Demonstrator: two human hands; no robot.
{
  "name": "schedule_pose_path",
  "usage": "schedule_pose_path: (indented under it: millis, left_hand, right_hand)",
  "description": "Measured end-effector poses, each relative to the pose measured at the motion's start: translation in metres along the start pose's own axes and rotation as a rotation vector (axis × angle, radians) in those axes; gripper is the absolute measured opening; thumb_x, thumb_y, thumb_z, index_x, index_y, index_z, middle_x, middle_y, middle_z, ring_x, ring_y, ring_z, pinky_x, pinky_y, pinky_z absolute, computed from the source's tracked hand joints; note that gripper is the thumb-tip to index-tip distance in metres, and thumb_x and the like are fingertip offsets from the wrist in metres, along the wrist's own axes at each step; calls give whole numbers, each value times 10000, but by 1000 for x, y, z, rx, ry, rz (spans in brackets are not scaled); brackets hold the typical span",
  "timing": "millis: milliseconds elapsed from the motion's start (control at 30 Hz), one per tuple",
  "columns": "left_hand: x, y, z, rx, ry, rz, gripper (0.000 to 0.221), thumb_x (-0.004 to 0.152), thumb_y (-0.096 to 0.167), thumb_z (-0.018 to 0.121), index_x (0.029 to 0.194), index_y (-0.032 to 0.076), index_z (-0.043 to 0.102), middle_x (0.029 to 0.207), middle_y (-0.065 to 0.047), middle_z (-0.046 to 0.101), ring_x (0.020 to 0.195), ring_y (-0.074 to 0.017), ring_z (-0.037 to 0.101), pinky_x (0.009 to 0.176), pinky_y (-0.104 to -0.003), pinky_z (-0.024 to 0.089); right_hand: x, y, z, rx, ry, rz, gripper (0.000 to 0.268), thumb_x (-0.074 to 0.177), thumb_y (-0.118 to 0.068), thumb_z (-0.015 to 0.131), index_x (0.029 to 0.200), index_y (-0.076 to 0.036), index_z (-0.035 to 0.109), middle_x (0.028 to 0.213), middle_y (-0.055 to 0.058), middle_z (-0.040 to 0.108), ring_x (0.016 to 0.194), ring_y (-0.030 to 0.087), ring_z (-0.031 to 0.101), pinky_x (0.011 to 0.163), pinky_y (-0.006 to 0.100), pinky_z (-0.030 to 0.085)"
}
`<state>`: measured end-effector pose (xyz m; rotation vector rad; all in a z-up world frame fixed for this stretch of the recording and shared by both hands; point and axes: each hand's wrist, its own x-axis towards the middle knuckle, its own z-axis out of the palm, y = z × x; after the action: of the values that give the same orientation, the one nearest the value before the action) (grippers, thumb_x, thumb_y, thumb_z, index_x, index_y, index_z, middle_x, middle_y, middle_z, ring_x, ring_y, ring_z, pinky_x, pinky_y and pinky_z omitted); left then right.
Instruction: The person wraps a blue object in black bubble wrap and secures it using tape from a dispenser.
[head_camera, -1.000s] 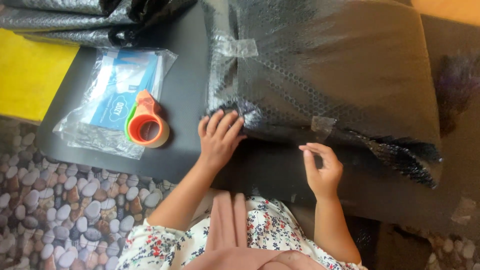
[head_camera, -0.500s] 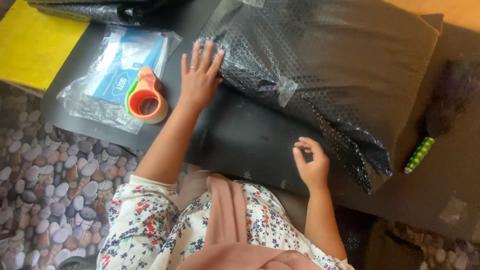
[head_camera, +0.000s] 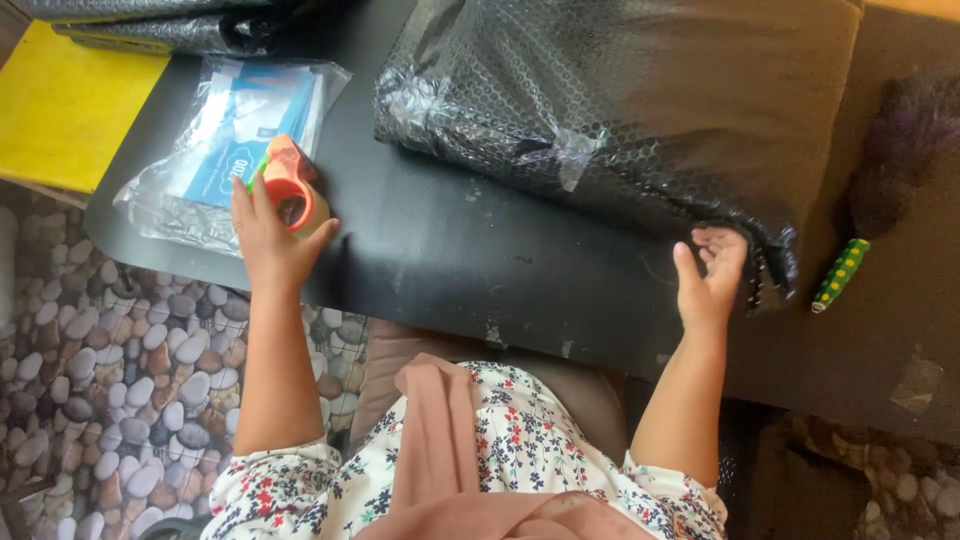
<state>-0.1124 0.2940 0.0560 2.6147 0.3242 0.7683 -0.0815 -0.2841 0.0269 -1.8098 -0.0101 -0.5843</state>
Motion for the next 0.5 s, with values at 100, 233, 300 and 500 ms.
schedule_pose_path:
  millis: [100, 233, 300, 500]
  left_hand:
    - [4, -22, 22, -12, 138, -54, 1329, 535, 466, 1076, 1601, 67, 391, 1523, -346, 380, 1375, -567, 432, 1144, -626, 363]
    - [3, -44, 49, 22, 334, -26, 1282, 501, 484, 1096, 1550, 111, 461, 1375, -192, 592, 1252, -392, 609, 1032, -529, 483]
    - [1, -38, 51, 44, 403, -20, 1241, 495, 507, 1091, 1527, 146, 504, 1345, -133, 621, 1224, -334, 633, 1019, -478, 502]
    - [-11, -10, 33, -170, 453, -69, 1138, 577, 357, 1115, 1532, 178, 522, 1338, -144, 617, 1186, -367, 663, 1009, -474, 524]
  right_hand:
    - [16, 0, -5, -42, -16, -27, 506, 984, -15, 750, 1362, -79, 420, 1271, 150, 559, 1231, 299, 516, 1135, 545, 358]
    - [28, -32, 12, -493, 60, -271, 641, 856, -14, 850, 1405, 6, 520, 1281, 229, 636, 1228, 409, 612, 1046, 540, 457]
    - [30, -56, 40, -628, 124, -474, 578, 855, -23, 829, 1385, -3, 598, 1233, 185, 664, 1165, 389, 649, 1030, 509, 471]
    - [51, -59, 121, -944, -155, -837, 871, 993, -515, 738, 1618, -1, 415, 1695, 211, 295, 1576, 362, 172, 1212, 638, 44]
